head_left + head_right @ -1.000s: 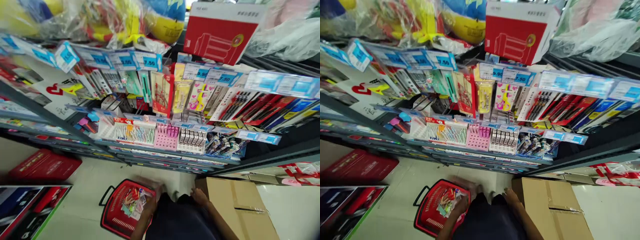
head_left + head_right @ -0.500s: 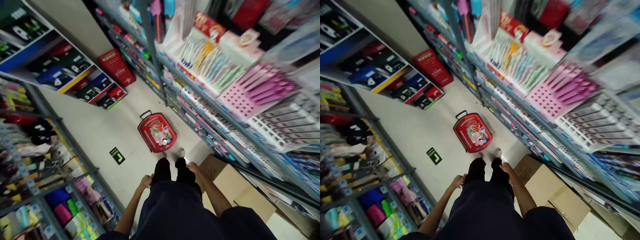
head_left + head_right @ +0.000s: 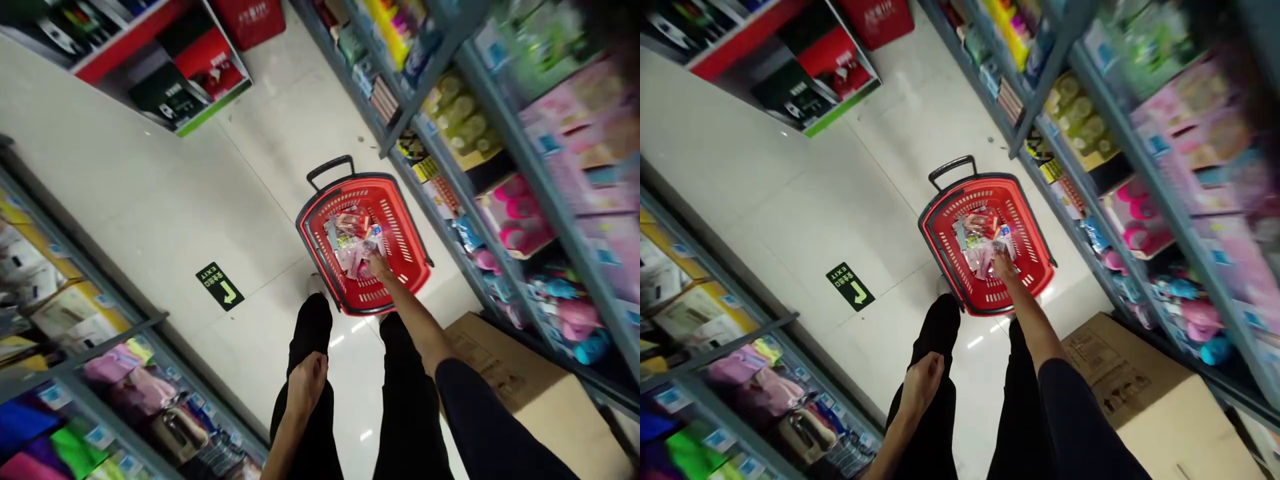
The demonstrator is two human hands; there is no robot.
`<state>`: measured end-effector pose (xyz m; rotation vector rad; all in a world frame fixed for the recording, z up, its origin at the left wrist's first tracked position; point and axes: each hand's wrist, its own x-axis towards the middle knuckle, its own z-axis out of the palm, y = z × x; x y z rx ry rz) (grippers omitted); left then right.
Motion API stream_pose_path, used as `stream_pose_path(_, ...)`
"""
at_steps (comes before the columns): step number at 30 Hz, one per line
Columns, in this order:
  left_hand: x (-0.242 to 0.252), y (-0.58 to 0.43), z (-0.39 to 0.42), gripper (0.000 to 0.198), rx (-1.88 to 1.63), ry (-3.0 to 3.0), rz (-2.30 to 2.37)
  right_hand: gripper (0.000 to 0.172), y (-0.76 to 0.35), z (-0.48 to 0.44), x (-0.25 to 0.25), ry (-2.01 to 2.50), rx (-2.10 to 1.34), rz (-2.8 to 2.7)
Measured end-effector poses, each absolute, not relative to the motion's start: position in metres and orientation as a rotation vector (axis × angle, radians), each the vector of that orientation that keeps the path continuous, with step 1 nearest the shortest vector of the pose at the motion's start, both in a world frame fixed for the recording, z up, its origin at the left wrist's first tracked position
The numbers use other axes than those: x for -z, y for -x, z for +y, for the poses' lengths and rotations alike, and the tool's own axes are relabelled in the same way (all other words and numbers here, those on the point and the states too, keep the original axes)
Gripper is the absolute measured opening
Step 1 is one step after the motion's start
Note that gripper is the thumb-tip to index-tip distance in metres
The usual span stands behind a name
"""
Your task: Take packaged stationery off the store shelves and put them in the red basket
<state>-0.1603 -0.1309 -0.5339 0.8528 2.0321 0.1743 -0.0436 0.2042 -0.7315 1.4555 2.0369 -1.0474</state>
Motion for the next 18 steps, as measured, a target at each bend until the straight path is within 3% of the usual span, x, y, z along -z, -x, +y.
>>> stream_pose_path(5, 0.574, 0.212, -0.130, 0.029, -0.255, -0.696, 2.052, 0.067, 0.127, 0.267, 0.853, -1.523, 0.851, 2.137)
stream_pose_path(9, 0.576, 0.234, -0.126, 0.030, -0.244, -0.636, 1.991, 0.080, 0.149, 0.285, 0.889, -1.551, 0.609, 2.110)
stream_pose_path(11, 0.576, 0.239, -0.122, 0.030, -0.245, -0.610, 1.978, 0.074, 0.147, 0.281, 0.887, -1.527, 0.534, 2.090)
stream_pose_path(13, 0.576, 0.239, -0.118, 0.031, -0.238, -0.592, 1.968, 0.058, 0.140, 0.271, 0.871, -1.499, 0.533, 2.083)
stream_pose_path(16, 0.573, 0.234, -0.114, 0.032, -0.261, -0.575, 1.950, 0.036, 0.125, 0.253, 0.824, -1.473, 0.609, 2.073)
stream_pose_path(18, 0.566, 0.229, -0.107, 0.035, -0.359, -0.462, 1.941, 0.034, 0.113, 0.240, 0.777, -1.486, 0.640, 2.086)
